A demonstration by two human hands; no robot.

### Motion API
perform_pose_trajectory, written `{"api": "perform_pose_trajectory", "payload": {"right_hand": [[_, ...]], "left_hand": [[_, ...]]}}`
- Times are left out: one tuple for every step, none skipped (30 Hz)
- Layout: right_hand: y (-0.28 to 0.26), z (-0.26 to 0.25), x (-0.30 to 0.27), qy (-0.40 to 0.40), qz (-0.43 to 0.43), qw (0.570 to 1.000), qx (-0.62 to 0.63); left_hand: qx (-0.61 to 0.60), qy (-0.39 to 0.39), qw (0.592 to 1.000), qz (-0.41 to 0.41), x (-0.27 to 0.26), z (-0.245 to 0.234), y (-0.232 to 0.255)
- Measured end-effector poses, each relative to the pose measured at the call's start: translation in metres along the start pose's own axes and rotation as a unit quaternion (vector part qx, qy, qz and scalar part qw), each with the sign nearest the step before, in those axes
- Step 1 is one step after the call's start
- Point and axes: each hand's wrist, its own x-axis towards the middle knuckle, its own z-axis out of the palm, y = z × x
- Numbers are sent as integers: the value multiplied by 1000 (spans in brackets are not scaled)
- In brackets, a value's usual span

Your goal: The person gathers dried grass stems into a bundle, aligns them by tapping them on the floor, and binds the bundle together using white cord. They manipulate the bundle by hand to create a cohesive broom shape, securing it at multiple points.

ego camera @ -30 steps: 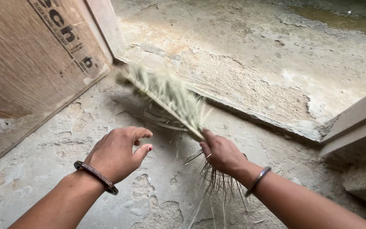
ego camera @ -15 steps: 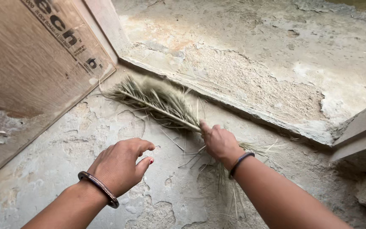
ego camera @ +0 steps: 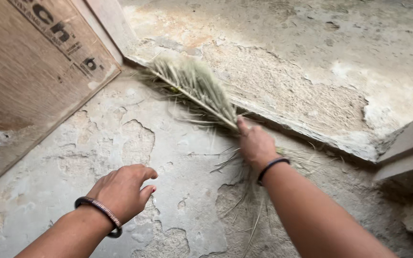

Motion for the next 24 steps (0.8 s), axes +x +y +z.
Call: {"api": "perform_pose_trajectory", "payload": {"right_hand": [[6,-2,-1,16,-6,1000,-8],[15,-7,-5,33,-12,999,-15],[25,-16,-10,70,-36,994,-71],[32,-25,-16,106,-60,984,-126],[37,-31,-23,107,-41,987,-111],[39,-37,-31,109,-23,989,-95],[32,-39,-36,107,-10,991,-75],[20,-39,-38,92,4,995,-29],[10,-38,-38,80,24,996,15],[-2,-35,-36,68,43,995,59],[-14,-31,-35,49,21,991,122],[-27,-26,-33,30,-2,982,186],[-42,-19,-31,9,-28,967,252],[-56,-14,-32,-14,-78,967,244],[-70,-11,-31,-37,-131,962,237],[-86,-6,-33,-76,-147,951,262],[-102,-4,-33,-109,-164,938,284],[-113,-5,-30,-142,-181,924,304],[-119,-10,-27,-147,-123,938,289],[-121,-17,-19,-151,-65,948,273],[-124,-20,-19,-160,-4,953,256],[-130,-18,-24,-121,0,955,269],[-134,-19,-22,-75,3,956,283],[-139,-19,-20,-28,5,955,296]], "left_hand": [[-12,5,1000,8,5,4,-5],[-23,10,1000,16,12,9,-7],[-30,19,999,26,19,9,-10],[-49,33,998,24,26,9,-15],[-69,45,996,26,34,8,-17],[-89,57,994,29,42,7,-18],[-83,65,994,33,49,6,-21],[-77,73,994,37,58,5,-24],[-72,82,993,47,68,4,-24],[-90,89,992,30,78,4,-27],[-110,92,990,13,87,6,-29],[-129,95,987,-4,95,12,-31],[-136,121,983,1,100,20,-35],[-142,147,979,5,107,29,-40],[-146,176,974,7,113,36,-46],[-137,183,973,11,116,45,-52],[-129,196,972,17,120,52,-55],[-121,209,970,23,125,55,-58],[-126,196,972,15,128,57,-63],[-132,183,974,7,130,56,-68],[-137,164,977,-1,128,56,-72],[-134,146,980,-14,125,55,-73],[-130,135,982,-25,126,48,-71],[-127,124,984,-36,126,43,-70]]}}
